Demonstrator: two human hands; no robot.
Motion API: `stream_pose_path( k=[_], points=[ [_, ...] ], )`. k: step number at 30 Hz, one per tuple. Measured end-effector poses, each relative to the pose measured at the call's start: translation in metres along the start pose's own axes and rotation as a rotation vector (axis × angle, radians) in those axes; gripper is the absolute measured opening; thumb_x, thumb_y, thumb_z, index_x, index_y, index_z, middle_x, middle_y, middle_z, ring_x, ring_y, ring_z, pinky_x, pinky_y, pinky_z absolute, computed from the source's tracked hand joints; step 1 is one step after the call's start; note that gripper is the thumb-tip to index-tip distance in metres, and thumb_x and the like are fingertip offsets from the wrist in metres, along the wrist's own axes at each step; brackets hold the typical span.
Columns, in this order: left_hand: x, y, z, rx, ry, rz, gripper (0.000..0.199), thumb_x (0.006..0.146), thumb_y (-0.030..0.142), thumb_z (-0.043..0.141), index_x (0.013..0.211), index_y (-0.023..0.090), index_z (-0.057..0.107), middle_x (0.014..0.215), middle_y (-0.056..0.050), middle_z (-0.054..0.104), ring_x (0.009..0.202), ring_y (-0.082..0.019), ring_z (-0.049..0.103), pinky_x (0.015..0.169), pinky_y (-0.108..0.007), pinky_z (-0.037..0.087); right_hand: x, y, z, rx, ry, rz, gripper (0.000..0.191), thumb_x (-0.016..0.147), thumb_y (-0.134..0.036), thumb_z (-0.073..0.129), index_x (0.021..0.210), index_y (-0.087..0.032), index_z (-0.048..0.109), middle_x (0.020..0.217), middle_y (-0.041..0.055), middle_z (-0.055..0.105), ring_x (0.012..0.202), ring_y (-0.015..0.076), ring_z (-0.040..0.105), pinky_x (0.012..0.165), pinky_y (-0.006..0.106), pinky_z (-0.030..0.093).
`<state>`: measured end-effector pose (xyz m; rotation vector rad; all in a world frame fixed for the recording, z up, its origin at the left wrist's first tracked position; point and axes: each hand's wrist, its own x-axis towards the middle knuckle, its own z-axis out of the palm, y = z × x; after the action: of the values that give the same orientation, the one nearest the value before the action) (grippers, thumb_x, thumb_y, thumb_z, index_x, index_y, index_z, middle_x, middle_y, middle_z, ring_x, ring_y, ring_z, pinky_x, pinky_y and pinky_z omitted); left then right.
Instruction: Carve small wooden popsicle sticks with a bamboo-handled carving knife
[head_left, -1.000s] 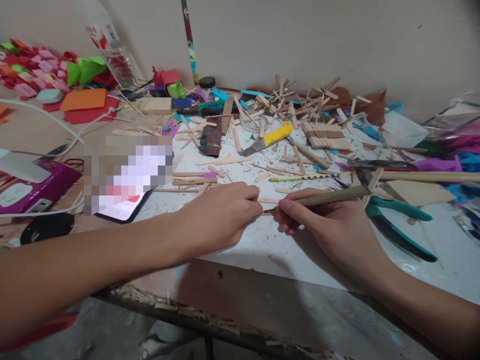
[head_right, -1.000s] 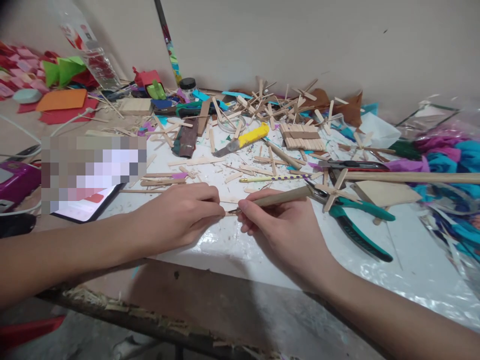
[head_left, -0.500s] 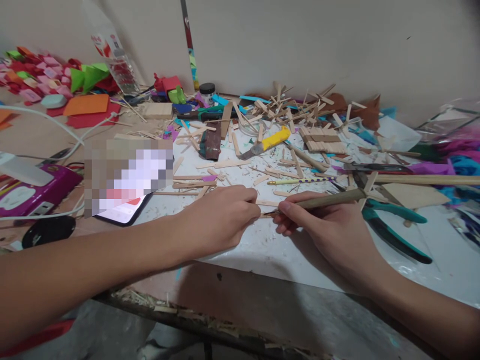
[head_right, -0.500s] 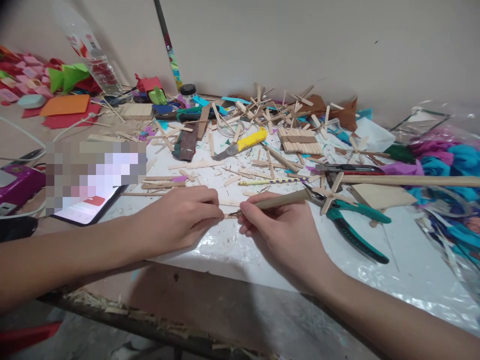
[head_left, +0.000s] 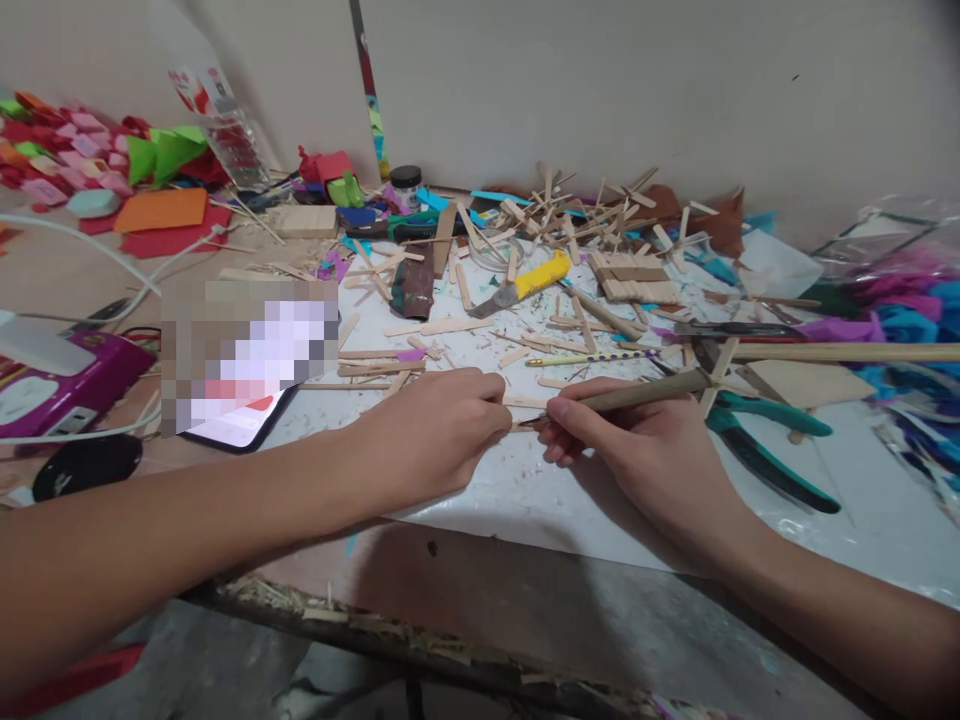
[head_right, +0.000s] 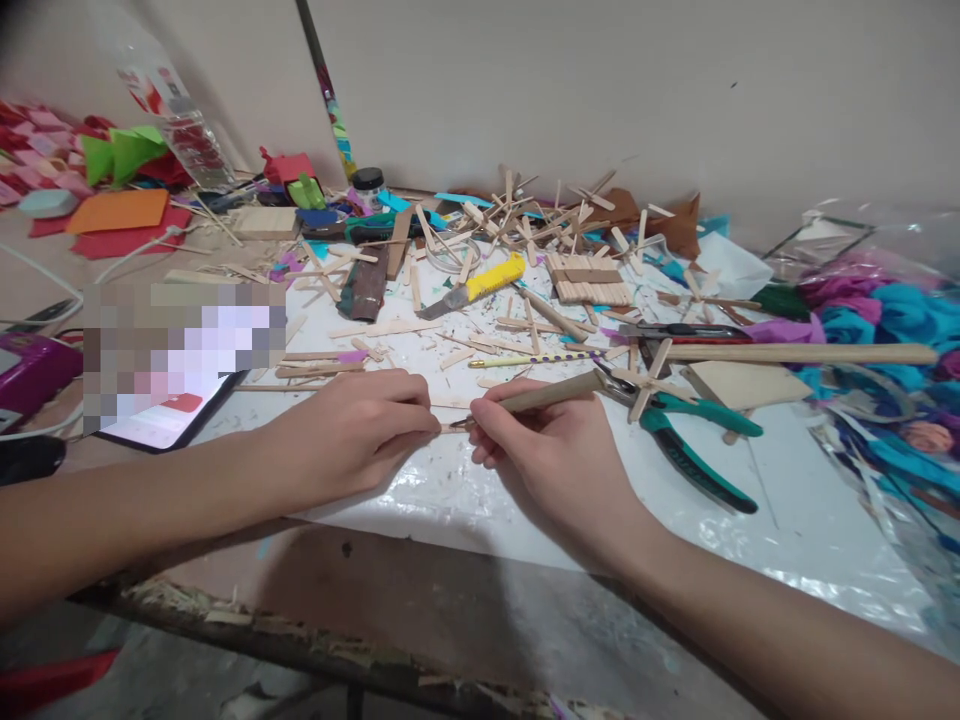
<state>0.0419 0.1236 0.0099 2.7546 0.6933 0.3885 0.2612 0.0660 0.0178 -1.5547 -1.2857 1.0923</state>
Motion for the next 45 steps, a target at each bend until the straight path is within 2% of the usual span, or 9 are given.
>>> stream_pose_path(
  k=[8, 12, 15, 18, 21, 25, 29, 37, 45],
  points=[
    [0.0, 0.0, 0.001, 0.005, 0.005, -0.002, 0.025, 0.105, 0.015, 0.056, 0.097, 0.017, 0.079, 0.094, -0.005, 0.067, 0.085, -0.017, 0.064, 0.072, -0.032, 0.043, -0.002, 0.003, -0.001, 0.023, 0.022, -0.027, 0.03, 0.086, -0.047, 0.083, 0.079, -0.018, 0.076, 0.068, 0.0061, 0.075, 0.061, 0.0175, 0.07, 0.058, 0.028, 0.057],
    [0.0, 0.0, 0.0, 0.012, 0.005, -0.004, 0.026, 0.105, 0.015, 0.055, 0.094, 0.017, 0.078, 0.093, -0.005, 0.067, 0.084, -0.017, 0.064, 0.072, -0.032, 0.043, -0.003, 0.002, -0.003, 0.033, 0.061, -0.069, 0.029, 0.088, -0.05, 0.082, 0.09, -0.021, 0.08, 0.068, 0.0034, 0.074, 0.059, 0.0154, 0.067, 0.056, 0.027, 0.055],
    [0.0, 0.0, 0.0, 0.014, 0.002, -0.006, 0.026, 0.105, 0.015, 0.054, 0.095, 0.016, 0.078, 0.095, -0.006, 0.068, 0.087, -0.018, 0.066, 0.074, -0.033, 0.045, -0.003, 0.0, -0.004, -0.046, 0.085, -0.098, 0.025, 0.083, -0.046, 0.088, 0.096, -0.025, 0.084, 0.077, 0.0046, 0.08, 0.064, 0.0159, 0.07, 0.058, 0.027, 0.057],
    [-0.001, -0.002, 0.0, 0.015, 0.006, -0.016, 0.026, 0.106, 0.016, 0.053, 0.098, 0.016, 0.078, 0.096, -0.006, 0.069, 0.089, -0.019, 0.067, 0.075, -0.034, 0.046, -0.004, -0.001, -0.003, -0.086, 0.071, -0.098, 0.026, 0.08, -0.046, 0.087, 0.098, -0.027, 0.084, 0.087, 0.0061, 0.083, 0.07, 0.021, 0.077, 0.061, 0.031, 0.062],
    [-0.001, -0.004, 0.001, 0.017, 0.017, -0.02, 0.025, 0.106, 0.016, 0.053, 0.1, 0.016, 0.078, 0.095, -0.006, 0.068, 0.088, -0.02, 0.066, 0.075, -0.034, 0.045, -0.007, -0.002, -0.003, -0.15, 0.086, -0.109, 0.022, 0.08, -0.046, 0.084, 0.088, -0.025, 0.083, 0.078, 0.0059, 0.081, 0.066, 0.0219, 0.076, 0.058, 0.031, 0.06],
    [0.0, -0.005, 0.001, 0.022, 0.024, -0.018, 0.024, 0.106, 0.016, 0.054, 0.104, 0.017, 0.077, 0.096, -0.006, 0.068, 0.087, -0.019, 0.064, 0.073, -0.034, 0.043, -0.011, -0.003, -0.002, -0.319, 0.165, -0.218, 0.014, 0.078, -0.038, 0.083, 0.074, -0.025, 0.08, 0.07, 0.0044, 0.079, 0.06, 0.0191, 0.072, 0.052, 0.028, 0.054],
    [0.0, -0.004, 0.0, 0.038, 0.009, -0.013, 0.025, 0.106, 0.017, 0.054, 0.095, 0.016, 0.077, 0.093, -0.006, 0.066, 0.083, -0.018, 0.061, 0.071, -0.034, 0.041, -0.011, -0.001, -0.002, -0.364, 0.153, -0.257, 0.009, 0.083, -0.034, 0.079, 0.079, -0.026, 0.08, 0.075, 0.0039, 0.08, 0.06, 0.0191, 0.072, 0.052, 0.03, 0.054],
    [-0.002, -0.005, 0.0, 0.025, 0.02, -0.018, 0.025, 0.106, 0.017, 0.053, 0.097, 0.017, 0.076, 0.097, -0.006, 0.066, 0.087, -0.018, 0.062, 0.073, -0.034, 0.043, -0.01, -0.001, 0.0, -0.447, 0.138, -0.3, 0.006, 0.081, -0.032, 0.081, 0.08, -0.026, 0.081, 0.08, 0.0039, 0.082, 0.064, 0.0209, 0.075, 0.053, 0.03, 0.056],
    [-0.002, -0.003, 0.003, 0.027, 0.007, -0.046, 0.025, 0.107, 0.018, 0.053, 0.102, 0.017, 0.077, 0.101, -0.006, 0.068, 0.092, -0.02, 0.064, 0.073, -0.036, 0.043, -0.01, -0.001, 0.001, -0.44, 0.14, -0.278, 0.01, 0.08, -0.033, 0.078, 0.074, -0.026, 0.079, 0.068, 0.0011, 0.078, 0.055, 0.0168, 0.068, 0.049, 0.027, 0.051]
  ],
)
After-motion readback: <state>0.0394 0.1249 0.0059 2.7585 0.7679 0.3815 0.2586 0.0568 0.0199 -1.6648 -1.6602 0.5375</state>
